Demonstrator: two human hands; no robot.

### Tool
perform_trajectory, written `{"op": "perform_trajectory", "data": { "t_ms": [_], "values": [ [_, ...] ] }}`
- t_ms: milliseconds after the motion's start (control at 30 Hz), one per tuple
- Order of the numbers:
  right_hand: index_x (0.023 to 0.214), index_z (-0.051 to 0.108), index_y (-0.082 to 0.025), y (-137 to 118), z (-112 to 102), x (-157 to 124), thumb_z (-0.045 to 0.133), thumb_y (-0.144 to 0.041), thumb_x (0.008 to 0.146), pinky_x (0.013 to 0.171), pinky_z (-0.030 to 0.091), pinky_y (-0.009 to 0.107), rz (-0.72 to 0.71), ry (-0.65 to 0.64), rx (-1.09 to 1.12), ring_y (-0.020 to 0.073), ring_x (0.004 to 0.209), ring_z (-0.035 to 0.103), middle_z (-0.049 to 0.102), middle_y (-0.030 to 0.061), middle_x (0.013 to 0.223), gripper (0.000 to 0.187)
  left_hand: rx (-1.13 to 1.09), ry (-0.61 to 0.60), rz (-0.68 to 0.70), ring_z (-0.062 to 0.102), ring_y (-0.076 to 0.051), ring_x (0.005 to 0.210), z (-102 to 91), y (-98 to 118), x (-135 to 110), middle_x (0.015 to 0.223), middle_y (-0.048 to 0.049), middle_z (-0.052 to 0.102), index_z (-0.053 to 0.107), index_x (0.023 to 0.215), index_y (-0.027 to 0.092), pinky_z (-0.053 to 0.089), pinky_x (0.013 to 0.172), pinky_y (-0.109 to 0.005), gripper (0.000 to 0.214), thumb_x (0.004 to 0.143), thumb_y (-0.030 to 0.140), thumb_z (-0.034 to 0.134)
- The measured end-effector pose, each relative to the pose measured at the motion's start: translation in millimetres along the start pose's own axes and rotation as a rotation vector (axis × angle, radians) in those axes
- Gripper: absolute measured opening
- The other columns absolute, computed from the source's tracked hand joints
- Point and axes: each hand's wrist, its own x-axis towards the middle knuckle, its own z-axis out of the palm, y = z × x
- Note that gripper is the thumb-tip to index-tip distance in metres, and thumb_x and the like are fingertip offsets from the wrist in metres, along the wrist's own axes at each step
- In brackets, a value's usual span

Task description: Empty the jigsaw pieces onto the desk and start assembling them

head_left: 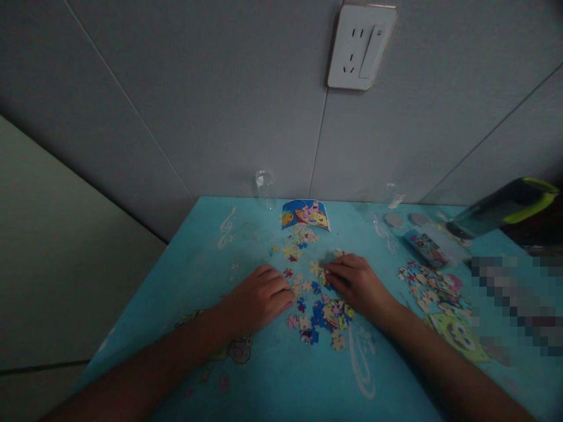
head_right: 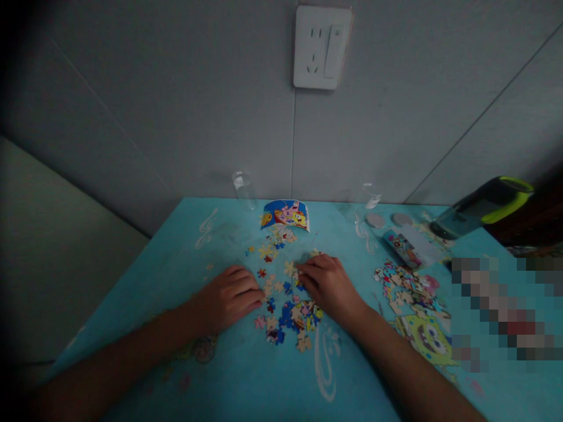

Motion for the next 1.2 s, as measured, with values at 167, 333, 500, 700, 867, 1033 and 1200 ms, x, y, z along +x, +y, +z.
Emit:
{"op": "perform_trajectory", "data": {
  "t_ms": [167,333,500,700,867,1033,1200],
  "values": [
    [0.108,0.074,-0.023,-4,0,5,0.060,-0.022,0.098,0.084,0.049,0.038,0.035,0.037,0.050,0.0207,0.089,0.064,0.072,0.0057,0.096,0.017,0.010,-0.018,-0.062,0.056,-0.020,0.090,-8.0,-6,-2,0.090,-0.0027,0.064,0.067,0.095,0.019,0.042,0.089,-0.040,0.010,0.097,0.029,0.063],
    [0.109,0.075,-0.026,-16,-2,10,0.063,-0.020,0.095,0.089,0.045,0.044,-0.016,-0.005,-0.080,0.0246,0.097,0.063,0.072,0.0065,0.103,0.019,0.011,-0.022,-0.105,0.058,-0.022,0.097,-13.8,-8,-2,0.101,-0.0046,0.066,0.066,0.108,0.019,0.041,0.093,-0.042,0.018,0.097,0.033,0.063],
    [0.114,0.073,-0.026,-40,0,8,0.064,-0.032,0.096,0.097,0.043,0.047,-0.062,-0.065,-0.026,0.0256,0.106,0.061,0.069,0.0071,0.114,0.021,0.037,0.016,-0.047,0.058,-0.021,0.099,-4.6,-2,1,0.099,-0.0052,0.065,0.068,0.101,0.019,0.042,0.091,-0.040,0.011,0.099,0.026,0.060],
    [0.107,0.074,-0.026,-53,4,6,0.067,-0.034,0.095,0.095,0.044,0.044,-0.046,-0.112,-0.008,0.0252,0.106,0.060,0.069,0.0059,0.112,0.016,0.060,0.022,0.009,0.058,-0.020,0.094,1.8,1,1,0.090,-0.0040,0.065,0.067,0.094,0.018,0.043,0.089,-0.039,0.013,0.098,0.028,0.061],
    [0.101,0.075,-0.027,-52,-1,4,0.064,-0.030,0.097,0.094,0.043,0.044,-0.075,-0.134,-0.008,0.0233,0.101,0.061,0.070,0.0042,0.107,0.012,0.032,-0.009,0.052,0.057,-0.020,0.091,-1.8,3,0,0.089,-0.0035,0.064,0.067,0.096,0.018,0.043,0.085,-0.038,0.014,0.096,0.032,0.065],
    [0.103,0.074,-0.027,-50,-3,6,0.060,-0.029,0.099,0.091,0.044,0.043,-0.154,-0.149,0.010,0.0233,0.098,0.062,0.073,0.0042,0.107,0.015,0.036,0.012,0.063,0.057,-0.018,0.088,-0.3,3,0,0.085,-0.0028,0.064,0.066,0.087,0.017,0.043,0.085,-0.037,0.016,0.100,0.023,0.057],
    [0.110,0.072,-0.026,-49,-3,7,0.056,-0.027,0.101,0.090,0.046,0.042,-0.225,-0.171,0.007,0.0219,0.095,0.064,0.075,0.0036,0.102,0.018,0.020,0.044,-0.008,0.058,-0.019,0.091,2.0,1,-1,0.091,-0.0045,0.065,0.067,0.092,0.017,0.044,0.086,-0.038,0.012,0.099,0.022,0.058]
  ]
}}
